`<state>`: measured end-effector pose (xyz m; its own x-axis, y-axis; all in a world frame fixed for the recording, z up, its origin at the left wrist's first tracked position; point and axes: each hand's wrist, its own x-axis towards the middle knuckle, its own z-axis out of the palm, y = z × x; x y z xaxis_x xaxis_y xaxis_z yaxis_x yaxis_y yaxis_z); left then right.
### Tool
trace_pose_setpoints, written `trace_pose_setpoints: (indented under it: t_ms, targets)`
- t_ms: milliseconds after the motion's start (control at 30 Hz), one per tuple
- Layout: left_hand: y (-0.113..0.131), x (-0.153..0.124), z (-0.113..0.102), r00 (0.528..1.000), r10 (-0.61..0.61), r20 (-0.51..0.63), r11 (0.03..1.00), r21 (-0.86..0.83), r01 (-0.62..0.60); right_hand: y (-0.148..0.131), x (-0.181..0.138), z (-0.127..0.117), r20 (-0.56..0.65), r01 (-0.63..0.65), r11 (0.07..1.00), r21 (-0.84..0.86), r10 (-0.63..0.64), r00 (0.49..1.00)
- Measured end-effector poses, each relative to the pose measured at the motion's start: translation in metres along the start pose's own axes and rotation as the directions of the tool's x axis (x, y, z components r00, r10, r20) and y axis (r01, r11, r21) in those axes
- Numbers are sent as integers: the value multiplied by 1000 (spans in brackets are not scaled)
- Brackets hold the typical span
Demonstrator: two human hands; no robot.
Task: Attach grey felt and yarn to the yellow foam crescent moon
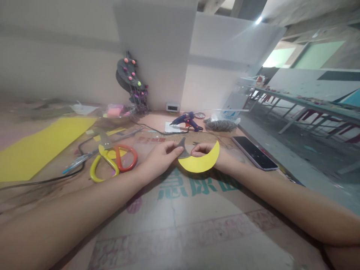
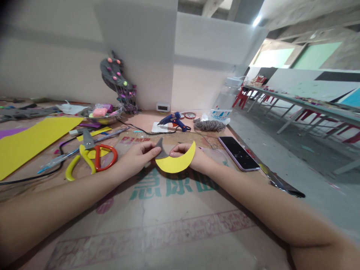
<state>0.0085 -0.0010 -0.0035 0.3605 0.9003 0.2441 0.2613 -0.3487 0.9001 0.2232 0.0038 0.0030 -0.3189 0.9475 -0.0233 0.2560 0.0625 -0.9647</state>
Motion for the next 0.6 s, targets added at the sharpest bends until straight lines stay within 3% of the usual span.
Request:
trace_pose_setpoints:
  t_ms: [267,467,600]
  targets:
    - [3,-1,0,1000,-6,0,1000,-6,6,-3,-3,1,-3,5,999,33,-5,1000]
    - [0,-2,3,998,-7,-63,990,-144,-2,0,-5,-3,11,26,998,-56,-25,1000]
    - [3,-6,5,996,92,2,995,-41,-91,-4,-3,0,132,-70,997,-36,74,988]
